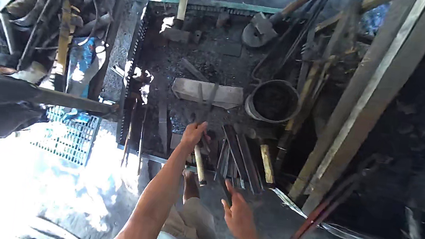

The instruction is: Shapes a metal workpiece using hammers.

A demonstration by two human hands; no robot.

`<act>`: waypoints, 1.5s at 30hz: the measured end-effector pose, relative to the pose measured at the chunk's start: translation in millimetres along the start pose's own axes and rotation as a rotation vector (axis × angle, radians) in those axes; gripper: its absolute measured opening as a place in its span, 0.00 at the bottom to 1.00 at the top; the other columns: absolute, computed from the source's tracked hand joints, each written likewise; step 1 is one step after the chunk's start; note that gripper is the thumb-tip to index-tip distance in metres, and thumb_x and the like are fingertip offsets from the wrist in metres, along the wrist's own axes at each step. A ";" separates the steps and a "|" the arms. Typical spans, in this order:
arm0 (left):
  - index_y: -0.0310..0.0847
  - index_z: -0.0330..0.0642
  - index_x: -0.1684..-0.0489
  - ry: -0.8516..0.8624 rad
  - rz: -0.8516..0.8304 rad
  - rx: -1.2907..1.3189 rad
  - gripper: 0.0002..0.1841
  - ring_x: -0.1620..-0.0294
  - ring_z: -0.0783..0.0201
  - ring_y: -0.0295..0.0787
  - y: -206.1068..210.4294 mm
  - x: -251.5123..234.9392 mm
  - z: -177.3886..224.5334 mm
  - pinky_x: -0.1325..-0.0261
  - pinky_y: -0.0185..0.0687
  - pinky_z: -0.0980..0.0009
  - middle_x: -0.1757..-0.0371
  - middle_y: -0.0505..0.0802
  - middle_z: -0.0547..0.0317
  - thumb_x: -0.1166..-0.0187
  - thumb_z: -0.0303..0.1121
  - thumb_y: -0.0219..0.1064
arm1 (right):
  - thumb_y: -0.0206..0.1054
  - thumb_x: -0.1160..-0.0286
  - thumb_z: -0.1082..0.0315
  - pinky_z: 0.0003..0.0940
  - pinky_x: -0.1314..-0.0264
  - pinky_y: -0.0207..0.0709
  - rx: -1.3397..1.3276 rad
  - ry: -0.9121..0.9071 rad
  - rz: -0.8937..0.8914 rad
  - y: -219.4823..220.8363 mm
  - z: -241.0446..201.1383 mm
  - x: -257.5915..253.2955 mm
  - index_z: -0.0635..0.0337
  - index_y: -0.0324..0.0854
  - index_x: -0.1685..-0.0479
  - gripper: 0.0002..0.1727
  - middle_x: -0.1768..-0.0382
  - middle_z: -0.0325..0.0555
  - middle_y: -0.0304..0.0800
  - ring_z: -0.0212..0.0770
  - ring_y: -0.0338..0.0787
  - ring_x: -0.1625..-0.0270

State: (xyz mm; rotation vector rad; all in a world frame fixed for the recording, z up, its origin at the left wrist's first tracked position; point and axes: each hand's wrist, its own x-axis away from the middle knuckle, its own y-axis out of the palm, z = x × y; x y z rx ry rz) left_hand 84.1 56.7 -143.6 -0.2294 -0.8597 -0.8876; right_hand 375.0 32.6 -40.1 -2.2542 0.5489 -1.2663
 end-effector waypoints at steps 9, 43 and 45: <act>0.87 0.40 0.54 -0.120 0.533 -0.462 0.29 0.74 0.55 0.87 -164.6 78.8 -75.0 0.67 0.87 0.53 0.71 0.89 0.52 0.09 0.57 0.49 | 0.67 0.22 0.66 0.64 0.31 0.80 -0.057 0.159 -0.274 85.3 19.5 75.5 0.51 0.64 0.09 0.37 0.35 0.63 0.89 0.63 0.90 0.36; 0.77 0.47 0.25 -0.447 0.251 -1.300 0.28 0.36 0.32 0.88 -353.2 75.5 -93.6 0.35 0.76 0.28 0.39 0.91 0.35 0.19 0.53 0.64 | 0.65 0.20 0.65 0.59 0.34 0.82 0.012 0.250 -0.244 155.1 -35.6 28.1 0.47 0.68 0.10 0.34 0.41 0.56 0.92 0.56 0.92 0.42; 0.80 0.49 0.28 -0.448 0.229 -1.258 0.28 0.35 0.34 0.88 -358.6 82.0 -91.3 0.36 0.78 0.28 0.39 0.92 0.38 0.18 0.58 0.60 | 0.65 0.19 0.65 0.60 0.34 0.82 0.015 0.258 -0.246 151.7 -37.4 24.0 0.46 0.68 0.11 0.34 0.40 0.55 0.92 0.56 0.92 0.41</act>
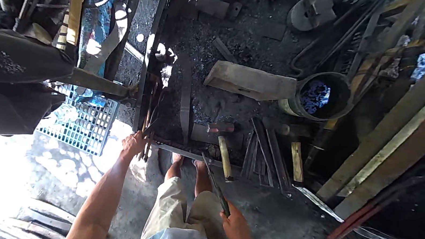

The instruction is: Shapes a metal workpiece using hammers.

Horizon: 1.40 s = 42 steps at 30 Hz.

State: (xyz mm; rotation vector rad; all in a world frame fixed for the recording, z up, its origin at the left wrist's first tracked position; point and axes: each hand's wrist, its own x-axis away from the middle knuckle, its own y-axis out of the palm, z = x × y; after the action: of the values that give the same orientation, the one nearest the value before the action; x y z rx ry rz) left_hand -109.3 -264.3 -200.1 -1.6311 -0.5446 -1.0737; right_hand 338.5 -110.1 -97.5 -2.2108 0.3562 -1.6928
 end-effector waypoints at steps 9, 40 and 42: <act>0.78 0.39 0.25 -0.009 0.025 0.428 0.26 0.29 0.41 0.85 57.4 21.8 46.3 0.25 0.77 0.39 0.32 0.89 0.37 0.16 0.46 0.63 | 0.65 0.19 0.65 0.60 0.40 0.84 -0.041 -0.034 0.078 -2.0 -0.7 -13.0 0.45 0.67 0.10 0.34 0.43 0.55 0.92 0.55 0.93 0.47; 0.89 0.36 0.50 0.326 -0.376 -1.281 0.13 0.40 0.38 0.88 -14.6 -37.1 201.9 0.45 0.80 0.36 0.45 0.92 0.39 0.18 0.33 0.60 | 0.67 0.21 0.66 0.58 0.35 0.85 -0.162 0.024 0.163 0.8 42.5 -15.5 0.43 0.69 0.11 0.35 0.38 0.55 0.91 0.56 0.93 0.42; 0.88 0.34 0.45 0.304 -0.366 -1.274 0.16 0.34 0.37 0.85 -12.9 -51.8 203.4 0.34 0.73 0.32 0.39 0.90 0.37 0.16 0.34 0.58 | 0.67 0.20 0.66 0.57 0.35 0.84 -0.192 0.033 0.152 4.3 42.6 -13.9 0.43 0.69 0.11 0.34 0.37 0.55 0.91 0.56 0.92 0.41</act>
State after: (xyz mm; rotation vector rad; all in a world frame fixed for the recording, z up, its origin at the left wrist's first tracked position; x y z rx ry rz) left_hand -69.1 -62.9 -245.2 -2.3807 0.1482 -2.1513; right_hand 376.1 -103.9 -121.7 -2.2248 0.7034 -1.6770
